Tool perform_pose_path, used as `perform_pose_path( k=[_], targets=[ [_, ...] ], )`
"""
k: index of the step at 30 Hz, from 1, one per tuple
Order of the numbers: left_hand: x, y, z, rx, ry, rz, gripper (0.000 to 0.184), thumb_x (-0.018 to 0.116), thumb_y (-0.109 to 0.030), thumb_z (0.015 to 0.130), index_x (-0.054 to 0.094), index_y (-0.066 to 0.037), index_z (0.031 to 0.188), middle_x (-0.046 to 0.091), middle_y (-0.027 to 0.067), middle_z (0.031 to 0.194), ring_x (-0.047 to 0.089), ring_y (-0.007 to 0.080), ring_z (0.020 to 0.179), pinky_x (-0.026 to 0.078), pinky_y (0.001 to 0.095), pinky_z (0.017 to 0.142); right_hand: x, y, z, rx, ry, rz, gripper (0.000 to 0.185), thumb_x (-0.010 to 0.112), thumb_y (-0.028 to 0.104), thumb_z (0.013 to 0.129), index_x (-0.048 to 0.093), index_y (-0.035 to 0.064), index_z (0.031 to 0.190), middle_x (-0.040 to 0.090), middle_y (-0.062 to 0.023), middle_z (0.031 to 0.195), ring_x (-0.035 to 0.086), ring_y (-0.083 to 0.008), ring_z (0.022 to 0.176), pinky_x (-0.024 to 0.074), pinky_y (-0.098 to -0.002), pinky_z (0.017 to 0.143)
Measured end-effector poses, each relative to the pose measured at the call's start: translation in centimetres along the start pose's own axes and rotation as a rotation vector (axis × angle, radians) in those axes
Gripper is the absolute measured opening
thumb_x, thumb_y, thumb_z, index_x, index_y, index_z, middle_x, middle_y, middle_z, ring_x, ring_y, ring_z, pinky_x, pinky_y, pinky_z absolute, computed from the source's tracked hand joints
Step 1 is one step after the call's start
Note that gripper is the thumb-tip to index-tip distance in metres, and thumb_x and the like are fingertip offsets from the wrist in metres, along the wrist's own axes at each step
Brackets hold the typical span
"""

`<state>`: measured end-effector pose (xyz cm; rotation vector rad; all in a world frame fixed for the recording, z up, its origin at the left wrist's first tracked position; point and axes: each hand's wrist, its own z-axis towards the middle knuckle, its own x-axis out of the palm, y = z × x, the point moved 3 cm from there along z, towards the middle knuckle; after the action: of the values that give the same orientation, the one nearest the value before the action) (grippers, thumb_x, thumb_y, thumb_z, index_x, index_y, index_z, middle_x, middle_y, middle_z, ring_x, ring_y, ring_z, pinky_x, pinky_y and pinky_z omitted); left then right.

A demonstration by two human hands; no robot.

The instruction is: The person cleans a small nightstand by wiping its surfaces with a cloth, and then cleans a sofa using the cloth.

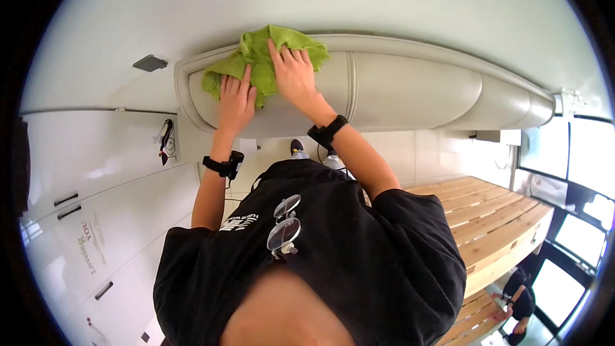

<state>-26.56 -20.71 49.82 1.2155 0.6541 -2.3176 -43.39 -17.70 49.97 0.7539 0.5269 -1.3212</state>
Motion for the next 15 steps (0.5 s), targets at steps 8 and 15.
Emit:
perform_pose_path(
  k=[8, 15],
  targets=[
    [-0.5, -2.9, -0.2, 0.034, 0.079, -0.139, 0.050, 0.055, -0.014, 0.090, 0.047, -0.004, 0.138, 0.055, 0.0185, 0.118, 0.047, 0.0397, 0.117, 0.038, 0.0484, 0.102, -1.7, -1.6, -0.1, -0.029, -0.092, 0.088, 0.058, 0.057, -0.004, 0.073, 0.054, 0.0030, 0.130, 0.058, -0.0131, 0.090, 0.054, -0.0317, 0.093, 0.0436, -0.0450, 0.094],
    [-4.4, -5.6, -1.4, -0.184, 0.030, -0.438, 0.050, 0.055, -0.007, 0.090, 0.045, -0.002, 0.139, 0.060, 0.0176, 0.114, 0.062, 0.0337, 0.095, 0.050, 0.0381, 0.083, -8.6, -2.6, -2.3, 0.247, -0.014, 0.483, 0.043, 0.053, -0.009, 0.083, 0.058, 0.0026, 0.124, 0.064, -0.0154, 0.095, 0.062, -0.0317, 0.086, 0.0514, -0.0350, 0.083]
  ],
)
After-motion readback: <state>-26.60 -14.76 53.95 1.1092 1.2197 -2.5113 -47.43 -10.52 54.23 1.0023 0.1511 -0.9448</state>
